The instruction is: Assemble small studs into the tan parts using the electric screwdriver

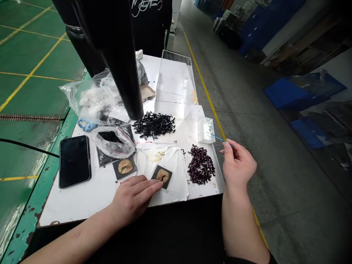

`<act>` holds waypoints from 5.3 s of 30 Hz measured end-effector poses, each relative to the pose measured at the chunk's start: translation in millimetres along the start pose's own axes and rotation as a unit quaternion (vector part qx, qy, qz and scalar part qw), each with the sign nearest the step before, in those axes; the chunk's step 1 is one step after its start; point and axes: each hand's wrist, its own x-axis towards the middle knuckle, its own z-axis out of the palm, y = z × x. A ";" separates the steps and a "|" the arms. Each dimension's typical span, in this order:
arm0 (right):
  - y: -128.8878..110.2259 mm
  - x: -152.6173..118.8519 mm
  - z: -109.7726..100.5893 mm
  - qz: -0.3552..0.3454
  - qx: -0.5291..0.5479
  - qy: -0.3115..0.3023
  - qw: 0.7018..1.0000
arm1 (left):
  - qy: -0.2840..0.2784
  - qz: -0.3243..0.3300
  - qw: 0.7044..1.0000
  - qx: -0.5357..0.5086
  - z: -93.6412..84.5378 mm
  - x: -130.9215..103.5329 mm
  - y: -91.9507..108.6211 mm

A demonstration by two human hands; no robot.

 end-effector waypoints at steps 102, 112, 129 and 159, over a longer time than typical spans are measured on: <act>-91.8 -74.2 25.6 0.138 0.181 -0.457 0.860 | 0.026 -0.156 0.987 -0.035 6.1 4.7 3.0; -101.8 -68.2 32.8 0.045 0.114 -0.497 0.859 | 0.001 -0.139 0.990 0.003 6.6 7.9 2.3; -102.0 -72.3 36.6 0.036 0.081 -0.497 0.863 | -0.094 -0.112 0.986 0.078 8.4 7.1 1.8; -73.5 -51.7 5.3 -0.045 -0.065 -0.328 0.941 | -0.137 -0.073 0.973 0.170 10.6 7.2 6.4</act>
